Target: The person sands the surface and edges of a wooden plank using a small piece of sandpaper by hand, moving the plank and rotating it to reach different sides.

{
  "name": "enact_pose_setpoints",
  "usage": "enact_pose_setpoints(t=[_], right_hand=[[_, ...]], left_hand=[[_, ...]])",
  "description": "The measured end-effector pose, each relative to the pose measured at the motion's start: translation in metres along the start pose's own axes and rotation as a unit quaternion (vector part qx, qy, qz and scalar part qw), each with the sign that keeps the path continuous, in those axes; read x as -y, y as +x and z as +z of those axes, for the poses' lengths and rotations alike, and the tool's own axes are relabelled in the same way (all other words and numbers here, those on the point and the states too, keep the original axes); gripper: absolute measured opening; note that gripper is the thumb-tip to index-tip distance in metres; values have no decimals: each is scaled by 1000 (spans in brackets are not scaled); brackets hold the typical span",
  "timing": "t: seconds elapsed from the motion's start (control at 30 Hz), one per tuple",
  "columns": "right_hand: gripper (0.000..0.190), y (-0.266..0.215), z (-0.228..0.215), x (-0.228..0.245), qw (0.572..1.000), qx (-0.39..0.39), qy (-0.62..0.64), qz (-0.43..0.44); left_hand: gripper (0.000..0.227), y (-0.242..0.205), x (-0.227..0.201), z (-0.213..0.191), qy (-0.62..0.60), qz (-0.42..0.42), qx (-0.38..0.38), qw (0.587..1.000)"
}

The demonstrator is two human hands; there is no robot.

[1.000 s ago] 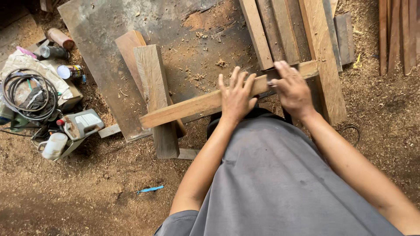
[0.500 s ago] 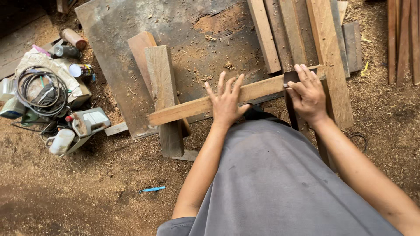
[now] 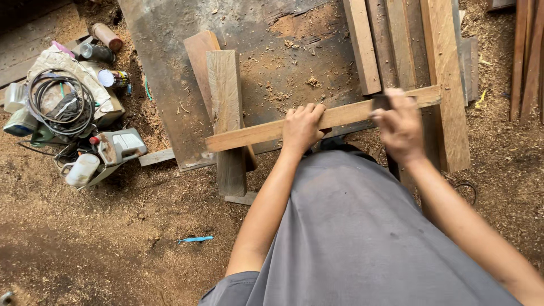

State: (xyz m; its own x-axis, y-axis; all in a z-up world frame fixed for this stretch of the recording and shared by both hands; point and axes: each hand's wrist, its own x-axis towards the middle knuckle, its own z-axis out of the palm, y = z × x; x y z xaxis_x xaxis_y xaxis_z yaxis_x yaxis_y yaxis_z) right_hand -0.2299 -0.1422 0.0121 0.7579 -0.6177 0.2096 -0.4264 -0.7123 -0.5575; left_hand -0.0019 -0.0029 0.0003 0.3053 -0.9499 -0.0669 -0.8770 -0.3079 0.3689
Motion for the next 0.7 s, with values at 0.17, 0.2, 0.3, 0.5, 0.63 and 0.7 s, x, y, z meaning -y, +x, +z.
enact_pose_setpoints(t=[0.17,0.2,0.3,0.5,0.63,0.7], right_hand=[[9,8,31,23,996,46,-1,-74],[8,9,24,13,997,38,-12,-61],[12,-2,-5,-19,998,-1,-57,3],[12,15,42,27,998,-9,40,-54],[15,26,32,27,997,22,37,-67],[12,30,20,8,998,13,60,21]], left_hand=[[37,6,0,2,-17,-13,5,1000],[36,9,0,1,-22,-14,3,1000],[44,14,4,-5,-34,-13,31,999],[46,27,8,-9,-31,-20,79,996],[46,31,10,-10,-38,-13,57,998],[47,30,11,-9,-33,-7,54,998]])
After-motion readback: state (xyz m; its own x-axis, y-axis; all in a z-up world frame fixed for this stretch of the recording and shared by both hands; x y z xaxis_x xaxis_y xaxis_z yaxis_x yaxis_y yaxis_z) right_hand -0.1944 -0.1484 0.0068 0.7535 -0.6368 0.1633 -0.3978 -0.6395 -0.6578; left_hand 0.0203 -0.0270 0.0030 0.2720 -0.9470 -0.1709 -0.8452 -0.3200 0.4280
